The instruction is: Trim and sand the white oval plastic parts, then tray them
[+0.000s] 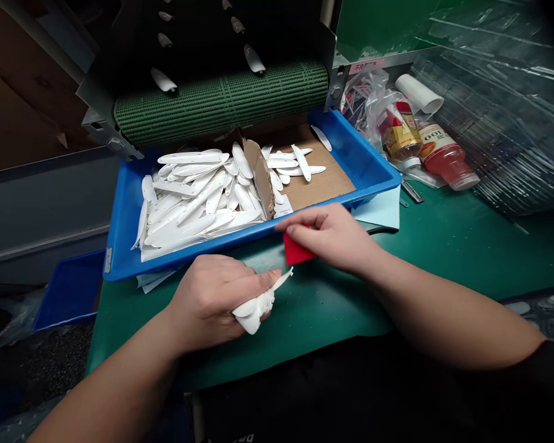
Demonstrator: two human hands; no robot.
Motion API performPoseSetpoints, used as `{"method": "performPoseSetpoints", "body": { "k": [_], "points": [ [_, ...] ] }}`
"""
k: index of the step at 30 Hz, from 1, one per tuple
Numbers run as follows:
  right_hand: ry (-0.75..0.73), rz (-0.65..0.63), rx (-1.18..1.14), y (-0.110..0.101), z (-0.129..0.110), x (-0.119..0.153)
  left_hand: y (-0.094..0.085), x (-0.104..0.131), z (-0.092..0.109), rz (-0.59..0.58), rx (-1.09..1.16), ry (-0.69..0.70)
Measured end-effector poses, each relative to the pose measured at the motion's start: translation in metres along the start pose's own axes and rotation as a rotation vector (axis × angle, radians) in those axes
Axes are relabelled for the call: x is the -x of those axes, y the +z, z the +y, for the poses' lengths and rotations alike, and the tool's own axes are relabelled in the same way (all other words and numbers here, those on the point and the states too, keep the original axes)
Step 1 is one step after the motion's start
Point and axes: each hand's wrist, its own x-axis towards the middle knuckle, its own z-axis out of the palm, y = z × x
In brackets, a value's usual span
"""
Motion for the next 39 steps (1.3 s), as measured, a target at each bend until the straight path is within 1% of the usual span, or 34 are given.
{"method": "performPoseSetpoints", "body": {
  "k": [1, 2, 4, 5, 6, 8, 9, 10, 11, 12, 13, 14, 15, 16, 18, 20, 24, 26, 28, 29, 31, 33, 34, 35, 36, 38, 39],
  "points": [
    [-0.038, 0.069, 0.008, -0.001, -0.001, 0.000, 0.000, 0.000, -0.001, 0.004, -0.019, 0.014],
    [-0.067, 0.066, -0.022, -0.002, -0.002, 0.000, -0.001, 0.001, -0.001, -0.005, -0.039, 0.017],
    [-0.070, -0.124, -0.089, -0.003, -0.005, 0.001, -0.003, 0.001, -0.001, -0.037, -0.098, 0.019],
    [-0.050, -0.188, -0.069, -0.004, -0.006, 0.001, -0.003, 0.001, -0.001, -0.049, -0.128, 0.024],
    [-0.025, -0.183, -0.001, -0.004, -0.007, 0.001, -0.004, 0.001, -0.001, -0.058, -0.154, 0.030],
    [-0.015, -0.029, 0.144, -0.005, -0.008, 0.001, -0.004, 0.001, 0.000, -0.065, -0.188, 0.048],
    [-0.036, 0.038, 0.157, -0.006, -0.009, 0.002, -0.004, 0.000, 0.000, -0.070, -0.199, 0.051],
    [-0.060, 0.043, 0.130, -0.006, -0.009, 0.002, -0.005, 0.000, 0.001, -0.073, -0.206, 0.052],
    [-0.077, -0.029, 0.090, -0.007, -0.010, 0.003, -0.005, 0.000, 0.001, -0.083, -0.215, 0.050],
    [-0.082, -0.130, 0.067, -0.008, -0.010, 0.003, -0.005, -0.001, 0.002, -0.093, -0.232, 0.053],
    [-0.075, -0.205, 0.093, -0.008, -0.010, 0.003, -0.005, -0.001, 0.002, -0.106, -0.251, 0.053],
    [-0.057, -0.224, 0.174, -0.009, -0.010, 0.002, -0.005, 0.000, 0.003, -0.122, -0.269, 0.048],
    [-0.033, -0.192, 0.289, -0.011, -0.009, 0.000, -0.006, 0.000, 0.003, -0.139, -0.284, 0.044],
    [-0.012, -0.128, 0.398, -0.012, -0.007, -0.002, -0.006, 0.000, 0.004, -0.158, -0.296, 0.035],
    [0.009, 0.011, 0.512, -0.014, -0.004, -0.005, -0.007, 0.000, 0.004, -0.186, -0.303, 0.012],
    [0.007, 0.054, 0.489, -0.015, -0.003, -0.007, -0.007, 0.000, 0.003, -0.189, -0.287, 0.004],
    [-0.025, 0.051, 0.394, -0.013, -0.004, -0.004, -0.005, 0.001, 0.001, -0.182, -0.203, -0.035],
    [-0.030, 0.046, 0.383, -0.011, -0.004, -0.003, -0.007, 0.002, 0.000, -0.181, -0.133, -0.104],
    [-0.029, 0.043, 0.401, -0.008, -0.002, -0.002, -0.012, 0.005, -0.002, -0.138, -0.066, -0.215],
    [-0.029, 0.034, 0.413, -0.006, 0.000, -0.003, -0.017, 0.006, -0.003, -0.091, -0.037, -0.285],
    [-0.028, 0.002, 0.434, -0.002, 0.003, -0.003, -0.030, 0.009, -0.007, 0.055, -0.004, -0.439],
    [-0.033, -0.046, 0.456, 0.004, 0.006, -0.004, -0.047, 0.012, -0.013, 0.214, -0.085, -0.606],
    [-0.038, -0.068, 0.468, 0.006, 0.007, -0.003, -0.056, 0.014, -0.016, 0.261, -0.174, -0.692],
    [-0.043, -0.090, 0.481, 0.008, 0.008, -0.003, -0.064, 0.015, -0.020, 0.270, -0.278, -0.775],
    [-0.044, -0.108, 0.494, 0.010, 0.009, -0.002, -0.072, 0.016, -0.025, 0.244, -0.379, -0.850],
    [-0.037, -0.132, 0.521, 0.013, 0.010, -0.001, -0.082, 0.019, -0.035, 0.113, -0.504, -0.945],
    [-0.031, -0.139, 0.539, 0.013, 0.010, 0.000, -0.085, 0.020, -0.041, 0.029, -0.532, -0.961]
  ]
}}
